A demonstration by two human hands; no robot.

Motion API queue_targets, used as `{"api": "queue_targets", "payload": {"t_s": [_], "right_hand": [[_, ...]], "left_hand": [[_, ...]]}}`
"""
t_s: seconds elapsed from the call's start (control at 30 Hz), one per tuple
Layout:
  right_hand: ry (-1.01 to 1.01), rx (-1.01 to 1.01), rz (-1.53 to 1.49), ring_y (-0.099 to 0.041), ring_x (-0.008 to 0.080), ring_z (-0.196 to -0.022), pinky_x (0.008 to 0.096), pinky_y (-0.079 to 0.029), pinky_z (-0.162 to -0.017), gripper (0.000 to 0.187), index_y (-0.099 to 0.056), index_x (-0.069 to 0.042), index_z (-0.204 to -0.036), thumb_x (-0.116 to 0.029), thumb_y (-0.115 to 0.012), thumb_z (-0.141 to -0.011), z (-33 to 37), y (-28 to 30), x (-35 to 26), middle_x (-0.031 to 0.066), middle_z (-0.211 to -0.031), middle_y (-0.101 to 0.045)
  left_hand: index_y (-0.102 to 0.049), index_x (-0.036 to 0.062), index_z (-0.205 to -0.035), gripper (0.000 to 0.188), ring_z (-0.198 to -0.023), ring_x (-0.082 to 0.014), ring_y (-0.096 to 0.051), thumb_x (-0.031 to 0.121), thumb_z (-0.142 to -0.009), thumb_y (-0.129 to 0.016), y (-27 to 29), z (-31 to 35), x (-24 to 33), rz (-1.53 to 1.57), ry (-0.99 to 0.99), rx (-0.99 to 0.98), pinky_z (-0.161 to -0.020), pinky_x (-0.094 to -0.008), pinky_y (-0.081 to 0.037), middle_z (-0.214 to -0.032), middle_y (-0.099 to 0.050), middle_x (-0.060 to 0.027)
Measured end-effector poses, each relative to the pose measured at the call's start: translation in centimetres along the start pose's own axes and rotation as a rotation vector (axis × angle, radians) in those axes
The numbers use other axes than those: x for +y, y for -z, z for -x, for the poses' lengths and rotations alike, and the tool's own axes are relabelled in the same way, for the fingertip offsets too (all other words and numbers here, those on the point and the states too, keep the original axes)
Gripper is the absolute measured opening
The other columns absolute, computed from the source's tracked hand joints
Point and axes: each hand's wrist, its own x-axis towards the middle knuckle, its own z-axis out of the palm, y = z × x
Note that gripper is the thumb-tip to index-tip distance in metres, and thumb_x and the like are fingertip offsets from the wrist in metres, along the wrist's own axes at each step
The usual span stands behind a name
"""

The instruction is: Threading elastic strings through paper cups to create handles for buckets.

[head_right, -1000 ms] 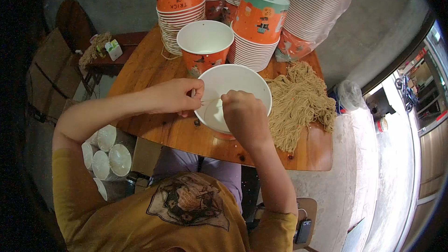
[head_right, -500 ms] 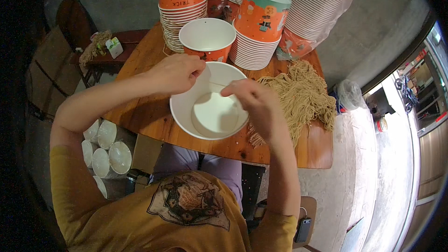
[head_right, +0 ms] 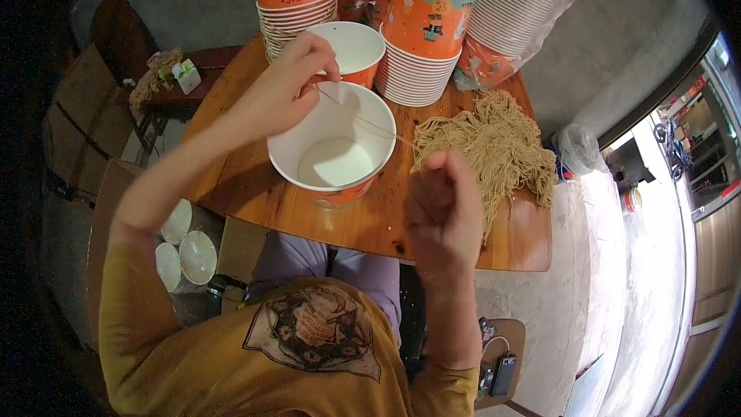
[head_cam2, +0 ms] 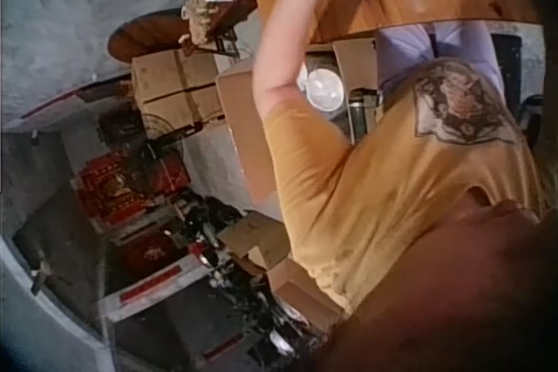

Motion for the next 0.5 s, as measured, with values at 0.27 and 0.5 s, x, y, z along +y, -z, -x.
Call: {"api": "queue_targets", "payload": {"t_s": [0.27,0.5], "right_hand": [[-0.013,-0.212,-0.155,-0.024,0.0031,-0.051,0.0207,-0.021,-0.042,0.026,-0.055,-0.007,-0.09,-0.026,-0.043,-0.104,1.0,-1.8,3.2,-0.0069,-0.064,-0.029],[0.095,-0.027,-0.037,-0.023,0.003,-0.05,0.0207,-0.02,-0.043,0.029,-0.056,-0.006,-0.086,-0.029,-0.048,-0.101,2.2,0.7,3.6,-0.0076,-0.062,-0.03]], "left_hand": [[-0.034,0.004,-0.134,0.044,-0.087,-0.0121,-0.055,0.003,-0.096,-0.057,-4.0,8.5,13.3,1.321,0.428,-0.062,-0.085,-0.0295,-0.049,-0.099,-0.056,-0.0064],[-0.037,0.0046,-0.131,0.04,-0.089,-0.0085,-0.054,-0.002,-0.095,-0.054,-6.8,11.6,12.7,1.379,0.496,-0.214,-0.077,-0.0251,-0.044,-0.099,-0.055,-0.0034]]}}
